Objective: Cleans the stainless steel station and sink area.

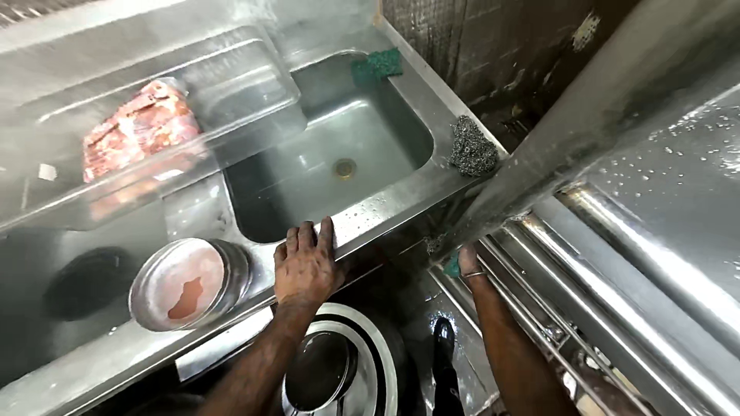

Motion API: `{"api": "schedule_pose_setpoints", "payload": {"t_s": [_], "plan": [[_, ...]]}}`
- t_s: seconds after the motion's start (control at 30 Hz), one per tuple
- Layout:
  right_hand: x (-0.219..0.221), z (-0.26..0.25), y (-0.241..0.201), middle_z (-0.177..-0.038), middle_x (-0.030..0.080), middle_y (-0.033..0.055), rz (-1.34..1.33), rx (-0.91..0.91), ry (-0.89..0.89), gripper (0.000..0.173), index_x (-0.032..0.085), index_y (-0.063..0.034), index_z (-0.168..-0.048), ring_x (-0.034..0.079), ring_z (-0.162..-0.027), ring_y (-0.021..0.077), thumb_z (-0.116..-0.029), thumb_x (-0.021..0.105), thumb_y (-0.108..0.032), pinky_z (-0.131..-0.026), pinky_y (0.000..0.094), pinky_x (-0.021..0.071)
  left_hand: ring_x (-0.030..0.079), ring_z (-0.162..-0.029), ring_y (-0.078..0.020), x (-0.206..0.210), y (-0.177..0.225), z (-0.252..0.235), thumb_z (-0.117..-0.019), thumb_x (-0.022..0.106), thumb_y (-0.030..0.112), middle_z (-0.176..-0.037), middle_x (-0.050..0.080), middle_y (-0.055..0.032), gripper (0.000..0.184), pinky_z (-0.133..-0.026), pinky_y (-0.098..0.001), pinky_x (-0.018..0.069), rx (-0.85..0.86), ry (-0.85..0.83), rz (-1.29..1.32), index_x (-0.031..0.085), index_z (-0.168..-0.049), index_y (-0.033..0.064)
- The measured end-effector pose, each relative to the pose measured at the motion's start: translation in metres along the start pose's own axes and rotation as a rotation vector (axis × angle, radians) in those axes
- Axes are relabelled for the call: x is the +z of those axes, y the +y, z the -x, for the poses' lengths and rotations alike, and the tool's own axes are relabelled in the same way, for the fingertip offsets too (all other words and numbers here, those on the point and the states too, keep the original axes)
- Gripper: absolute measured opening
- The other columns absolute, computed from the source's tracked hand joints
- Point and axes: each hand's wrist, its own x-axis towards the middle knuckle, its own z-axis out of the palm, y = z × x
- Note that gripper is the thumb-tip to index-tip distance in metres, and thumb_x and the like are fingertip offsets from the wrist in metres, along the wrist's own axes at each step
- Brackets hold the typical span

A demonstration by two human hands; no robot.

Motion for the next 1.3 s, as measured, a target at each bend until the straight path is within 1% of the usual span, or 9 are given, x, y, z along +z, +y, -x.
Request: {"api": "schedule_pose_setpoints", "payload": {"t_s": [0.17, 0.27, 0.33, 0.4, 0.6, 0.73, 1.0, 1.2, 1.3], "plan": [[-0.038, 0.061, -0.105, -0.082, 0.069, -0.0051, -0.613, -0.08, -0.006, 0.027, 0.064, -0.0135, -0.102, 0.065, -0.074, -0.0007, -0.1046, 0.037, -0.019, -0.067, 0.0209, 0.0575, 0.044, -0.141, -0.0395, 0.003, 0.001, -0.001, -0.0741, 0.075, 0.06, -0.153, 0.046, -0.0192, 0.101, -0.109, -0.0602, 0.0395, 0.002, -0.001, 0.016, 0.036, -0.159, 0.0228], [-0.059, 0.068, -0.116, -0.091, 0.063, 0.0003, -0.633, -0.195, -0.108, 0.018, 0.062, -0.0021, -0.111, 0.057, -0.085, -0.0013, -0.1024, 0.047, -0.006, -0.078, 0.0157, 0.0493, 0.044, -0.141, -0.0394, 0.001, 0.002, -0.002, -0.0727, 0.077, 0.059, -0.152, 0.046, -0.0192, 0.102, -0.108, -0.0604, 0.0399, 0.0, 0.009, 0.024, 0.037, -0.159, 0.0222], [-0.051, 0.065, -0.108, -0.095, 0.075, -0.0077, -0.86, -0.453, -0.202, 0.014, 0.072, -0.0192, -0.101, 0.069, -0.093, -0.0024, -0.0946, 0.065, -0.029, -0.083, 0.0191, 0.0579, 0.045, -0.141, -0.0391, 0.0, 0.001, -0.002, -0.0722, 0.077, 0.058, -0.153, 0.047, -0.0186, 0.101, -0.108, -0.06, 0.0398, -0.001, 0.015, 0.024, 0.038, -0.158, 0.0229], [-0.036, 0.072, -0.113, -0.099, 0.076, -0.0121, -0.88, -0.571, -0.085, 0.019, 0.074, -0.0292, -0.102, 0.07, -0.099, -0.0023, -0.0971, 0.061, -0.043, -0.087, 0.023, 0.0591, 0.044, -0.141, -0.0402, 0.003, 0.001, 0.001, -0.0717, 0.077, 0.057, -0.153, 0.046, -0.0191, 0.101, -0.108, -0.0612, 0.0398, 0.005, 0.009, 0.033, 0.038, -0.158, 0.0221], [-0.004, 0.042, -0.052, -0.088, 0.065, -0.0012, -0.392, -0.088, 0.108, 0.037, 0.063, -0.0108, -0.114, 0.063, -0.079, 0.0036, -0.108, 0.033, -0.03, -0.071, 0.0277, 0.0562, 0.042, -0.143, -0.041, -0.003, 0.002, -0.001, -0.0689, 0.081, 0.053, -0.155, 0.044, -0.0207, 0.107, -0.108, -0.0618, 0.0401, -0.002, -0.001, 0.017, 0.035, -0.16, 0.0206], [0.004, 0.009, -0.003, -0.118, 0.067, 0.0214, -0.129, 0.099, 0.017, 0.049, 0.06, -0.0009, -0.133, 0.064, -0.106, 0.0273, -0.1126, 0.031, -0.035, -0.094, 0.0488, 0.0529, 0.042, -0.143, -0.0407, -0.005, 0.004, -0.001, -0.0717, 0.078, 0.057, -0.154, 0.044, -0.0207, 0.104, -0.108, -0.0607, 0.0408, -0.003, -0.026, 0.0, 0.036, -0.16, 0.0195], [0.016, 0.075, -0.006, -0.078, 0.064, 0.0029, -0.733, 0.142, 0.032, 0.031, 0.059, -0.0109, -0.113, 0.063, -0.062, 0.0132, -0.1073, 0.044, -0.037, -0.052, 0.0342, 0.0563, 0.033, -0.148, -0.0425, -0.008, 0.002, 0.003, -0.079, 0.075, 0.046, -0.16, 0.037, -0.0213, 0.094, -0.113, -0.067, 0.0322, -0.026, -0.083, 0.185, 0.033, -0.161, 0.0236], [0.039, 0.167, -0.051, -0.088, 0.066, 0.0064, -0.459, 0.207, -0.063, 0.031, 0.062, -0.007, -0.121, 0.064, -0.068, 0.0132, -0.103, 0.057, -0.032, -0.057, 0.0339, 0.0565, 0.034, -0.147, -0.0415, -0.014, -0.003, 0.007, -0.0759, 0.079, 0.047, -0.16, 0.036, -0.0209, 0.099, -0.111, -0.0631, 0.0362, -0.009, -0.074, 0.261, 0.035, -0.16, 0.0219], [0.049, 0.18, -0.118, -0.095, 0.07, 0.0111, -0.259, -0.021, -0.207, 0.037, 0.061, -0.0017, -0.128, 0.068, -0.072, 0.0176, -0.0984, 0.063, -0.025, -0.059, 0.037, 0.0606, 0.032, -0.149, -0.043, -0.016, 0.0, 0.012, -0.0783, 0.08, 0.042, -0.162, 0.034, -0.0223, 0.094, -0.114, -0.0645, 0.034, -0.016, -0.068, 0.385, 0.037, -0.159, 0.0195]]}}
